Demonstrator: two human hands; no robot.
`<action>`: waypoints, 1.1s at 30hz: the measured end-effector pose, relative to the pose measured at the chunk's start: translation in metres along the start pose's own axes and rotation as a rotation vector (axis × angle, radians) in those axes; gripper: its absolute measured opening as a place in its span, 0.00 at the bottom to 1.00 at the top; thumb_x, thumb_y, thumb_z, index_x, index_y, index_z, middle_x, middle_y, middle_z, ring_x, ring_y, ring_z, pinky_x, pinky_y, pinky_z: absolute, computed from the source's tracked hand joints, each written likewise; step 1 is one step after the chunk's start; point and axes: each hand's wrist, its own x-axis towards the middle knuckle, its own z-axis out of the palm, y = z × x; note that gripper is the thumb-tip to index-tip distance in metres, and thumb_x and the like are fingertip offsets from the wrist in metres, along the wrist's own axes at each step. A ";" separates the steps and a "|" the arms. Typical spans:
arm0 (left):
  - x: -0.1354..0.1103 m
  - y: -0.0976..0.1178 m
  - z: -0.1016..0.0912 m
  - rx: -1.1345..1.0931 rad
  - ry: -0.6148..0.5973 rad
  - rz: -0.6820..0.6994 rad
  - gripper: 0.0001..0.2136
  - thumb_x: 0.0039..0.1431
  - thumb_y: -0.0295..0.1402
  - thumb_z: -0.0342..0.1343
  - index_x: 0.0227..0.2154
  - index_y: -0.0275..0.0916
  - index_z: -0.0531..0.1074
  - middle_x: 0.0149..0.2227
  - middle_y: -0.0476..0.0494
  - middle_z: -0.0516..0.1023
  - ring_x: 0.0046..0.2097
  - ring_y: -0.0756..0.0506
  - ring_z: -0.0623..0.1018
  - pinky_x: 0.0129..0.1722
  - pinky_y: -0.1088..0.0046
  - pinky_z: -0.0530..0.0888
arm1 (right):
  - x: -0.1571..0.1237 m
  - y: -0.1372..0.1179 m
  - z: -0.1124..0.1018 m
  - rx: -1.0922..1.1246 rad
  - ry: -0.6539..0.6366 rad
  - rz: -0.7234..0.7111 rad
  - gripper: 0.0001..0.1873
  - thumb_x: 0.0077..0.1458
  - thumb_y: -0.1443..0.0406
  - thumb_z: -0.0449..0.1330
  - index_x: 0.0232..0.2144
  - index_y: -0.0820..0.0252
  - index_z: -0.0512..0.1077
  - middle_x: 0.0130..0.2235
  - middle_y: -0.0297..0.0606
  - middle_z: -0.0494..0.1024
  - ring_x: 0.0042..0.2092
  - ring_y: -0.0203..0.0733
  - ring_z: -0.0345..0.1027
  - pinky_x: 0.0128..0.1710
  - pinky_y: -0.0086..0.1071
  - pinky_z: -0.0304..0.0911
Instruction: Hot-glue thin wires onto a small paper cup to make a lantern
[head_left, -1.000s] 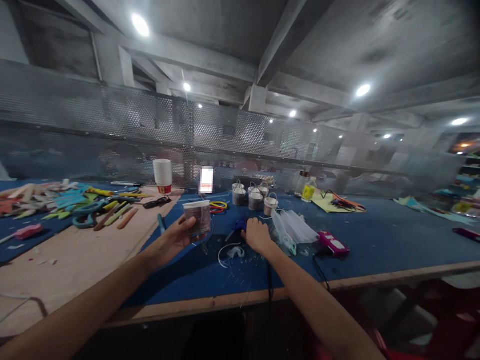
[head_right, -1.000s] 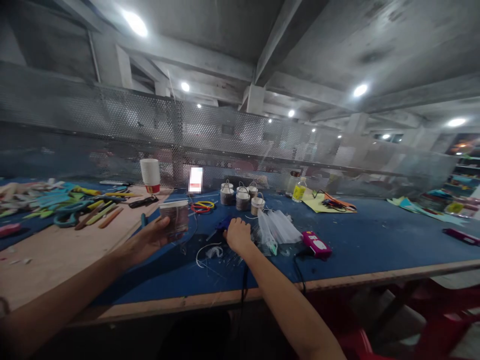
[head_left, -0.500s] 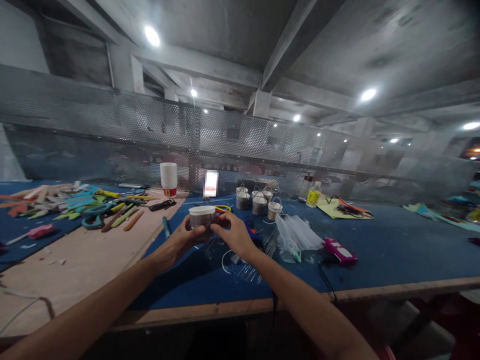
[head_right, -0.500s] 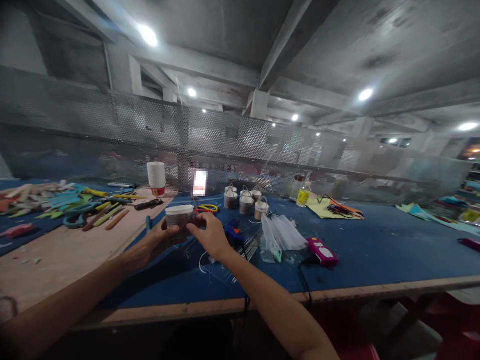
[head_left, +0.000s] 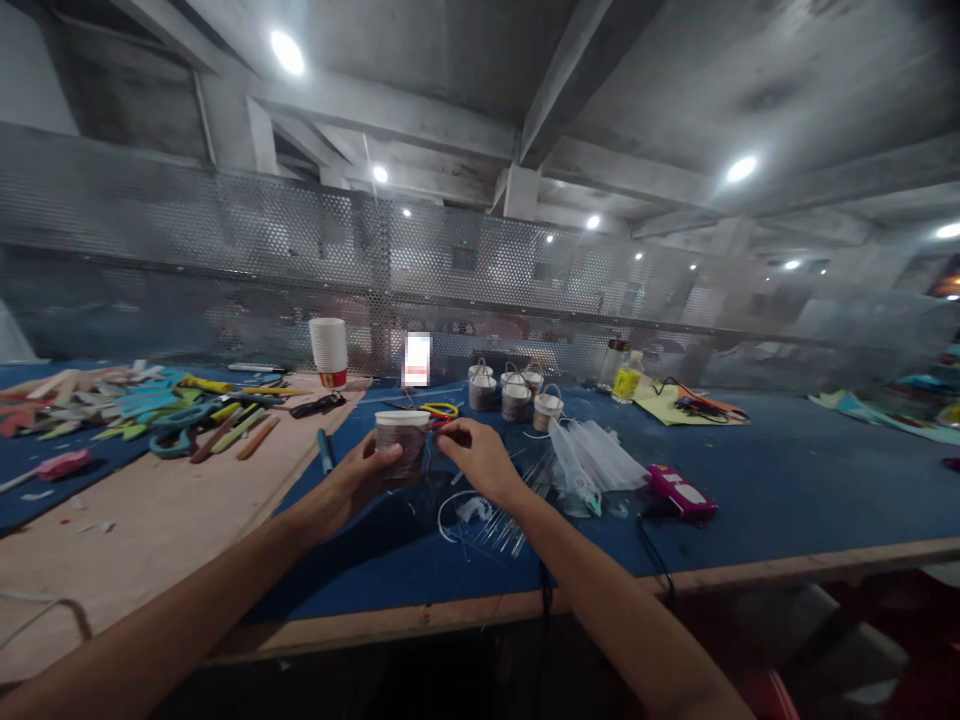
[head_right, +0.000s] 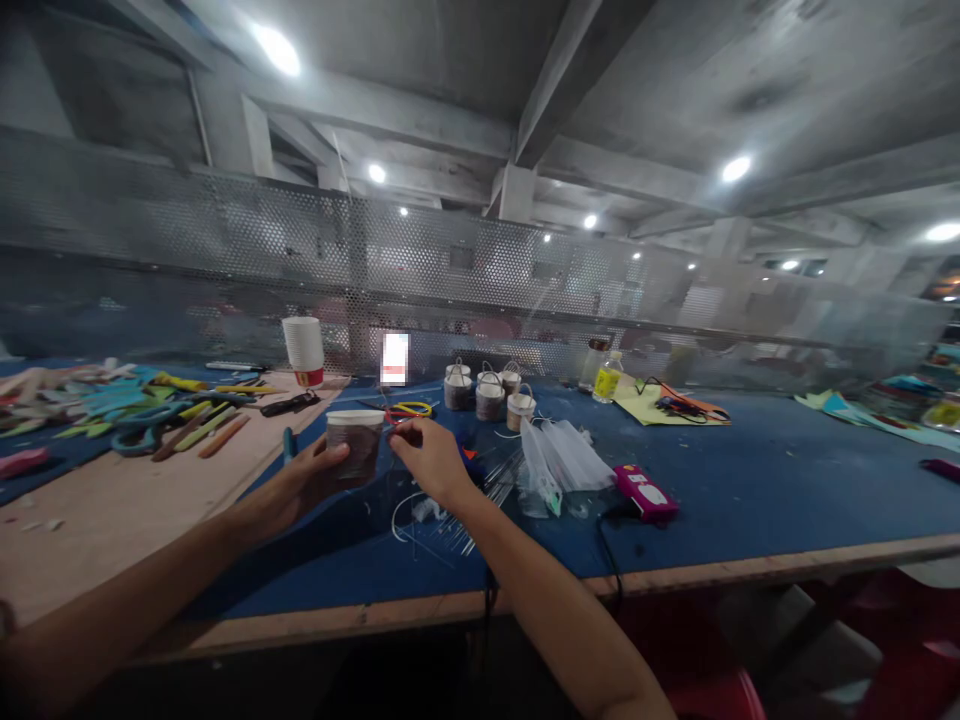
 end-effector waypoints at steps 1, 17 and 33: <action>0.000 0.000 0.000 -0.004 0.001 -0.001 0.24 0.53 0.39 0.72 0.52 0.42 0.76 0.52 0.39 0.84 0.50 0.39 0.83 0.47 0.63 0.80 | 0.000 -0.001 -0.001 0.012 0.020 -0.007 0.08 0.58 0.60 0.64 0.35 0.59 0.77 0.36 0.37 0.82 0.40 0.43 0.77 0.47 0.36 0.69; -0.006 0.004 0.003 0.004 -0.129 -0.004 0.24 0.59 0.40 0.66 0.58 0.43 0.77 0.59 0.35 0.81 0.58 0.32 0.79 0.55 0.57 0.77 | 0.003 0.006 0.005 0.222 0.064 0.029 0.11 0.62 0.56 0.62 0.35 0.57 0.74 0.34 0.36 0.84 0.39 0.44 0.81 0.45 0.36 0.72; -0.006 0.001 -0.003 -0.037 -0.181 -0.011 0.20 0.62 0.39 0.64 0.56 0.43 0.78 0.59 0.37 0.81 0.61 0.32 0.78 0.56 0.58 0.77 | 0.003 0.004 0.004 0.160 0.098 0.015 0.12 0.58 0.55 0.63 0.33 0.58 0.75 0.36 0.35 0.81 0.37 0.42 0.77 0.42 0.33 0.70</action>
